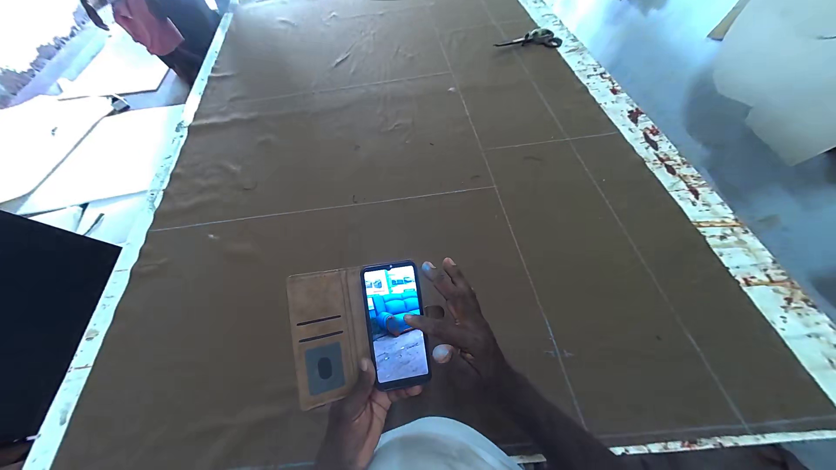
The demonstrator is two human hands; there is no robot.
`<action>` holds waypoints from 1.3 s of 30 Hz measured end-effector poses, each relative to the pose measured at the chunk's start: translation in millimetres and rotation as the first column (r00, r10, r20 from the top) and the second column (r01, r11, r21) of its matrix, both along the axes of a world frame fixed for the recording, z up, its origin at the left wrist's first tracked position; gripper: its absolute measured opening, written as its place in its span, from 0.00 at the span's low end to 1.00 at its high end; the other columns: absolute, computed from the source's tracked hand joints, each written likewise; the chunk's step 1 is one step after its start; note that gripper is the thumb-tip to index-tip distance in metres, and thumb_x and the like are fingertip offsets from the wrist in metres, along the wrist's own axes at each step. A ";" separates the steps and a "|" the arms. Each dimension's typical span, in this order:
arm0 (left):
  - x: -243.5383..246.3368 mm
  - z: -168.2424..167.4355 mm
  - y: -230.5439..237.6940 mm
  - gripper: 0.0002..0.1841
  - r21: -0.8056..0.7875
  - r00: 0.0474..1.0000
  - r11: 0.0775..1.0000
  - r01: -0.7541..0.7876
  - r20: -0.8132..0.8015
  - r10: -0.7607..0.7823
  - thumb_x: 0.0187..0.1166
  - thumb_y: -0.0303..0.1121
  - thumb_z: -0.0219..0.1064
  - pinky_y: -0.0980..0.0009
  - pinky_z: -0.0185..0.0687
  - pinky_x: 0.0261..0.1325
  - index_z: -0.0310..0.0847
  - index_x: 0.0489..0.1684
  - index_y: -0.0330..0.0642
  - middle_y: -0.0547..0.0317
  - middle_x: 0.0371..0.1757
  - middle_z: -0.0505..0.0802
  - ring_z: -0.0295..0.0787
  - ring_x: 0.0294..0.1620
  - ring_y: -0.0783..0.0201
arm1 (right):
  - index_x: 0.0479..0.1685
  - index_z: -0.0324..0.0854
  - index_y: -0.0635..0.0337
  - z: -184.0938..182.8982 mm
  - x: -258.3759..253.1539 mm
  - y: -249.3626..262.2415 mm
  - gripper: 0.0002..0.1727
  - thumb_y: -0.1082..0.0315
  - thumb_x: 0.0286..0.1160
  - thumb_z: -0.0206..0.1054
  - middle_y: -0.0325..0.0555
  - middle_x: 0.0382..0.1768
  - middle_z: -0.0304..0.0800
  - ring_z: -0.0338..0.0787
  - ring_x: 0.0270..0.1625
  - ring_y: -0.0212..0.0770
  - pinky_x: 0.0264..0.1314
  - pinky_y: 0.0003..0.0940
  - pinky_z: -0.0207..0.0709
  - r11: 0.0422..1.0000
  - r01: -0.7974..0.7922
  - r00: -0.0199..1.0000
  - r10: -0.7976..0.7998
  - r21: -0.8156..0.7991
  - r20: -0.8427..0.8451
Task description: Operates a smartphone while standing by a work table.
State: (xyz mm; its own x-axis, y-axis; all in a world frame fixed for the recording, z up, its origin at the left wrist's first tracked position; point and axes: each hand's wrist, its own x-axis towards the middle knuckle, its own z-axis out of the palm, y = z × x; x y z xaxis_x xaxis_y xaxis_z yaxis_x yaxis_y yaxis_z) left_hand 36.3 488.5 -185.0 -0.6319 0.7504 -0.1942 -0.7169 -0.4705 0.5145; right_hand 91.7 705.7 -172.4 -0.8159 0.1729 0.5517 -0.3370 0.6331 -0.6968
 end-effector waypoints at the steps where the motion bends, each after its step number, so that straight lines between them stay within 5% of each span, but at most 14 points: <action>1: 0.1 0.0 0.0 0.28 0.004 1.000 1.000 0.000 0.006 0.000 0.87 0.46 0.61 0.45 0.86 0.66 0.74 0.74 0.32 0.32 0.67 0.87 0.91 0.62 0.40 | 0.61 0.92 0.35 -0.6 0.5 0.5 0.34 0.34 0.88 0.39 0.47 0.92 0.56 0.39 0.96 0.62 0.93 0.71 0.41 1.000 -0.005 1.000 0.005 0.008 -0.002; 39: 1.0 2.0 0.2 0.28 0.035 1.000 0.999 0.027 0.004 -0.027 0.88 0.47 0.59 0.45 0.85 0.68 0.70 0.76 0.31 0.32 0.68 0.86 0.90 0.63 0.41 | 0.60 0.92 0.30 -1.5 -2.0 -8.3 0.34 0.32 0.86 0.38 0.47 0.93 0.55 0.36 0.96 0.64 0.93 0.74 0.35 0.994 -0.007 1.000 0.009 0.106 -0.010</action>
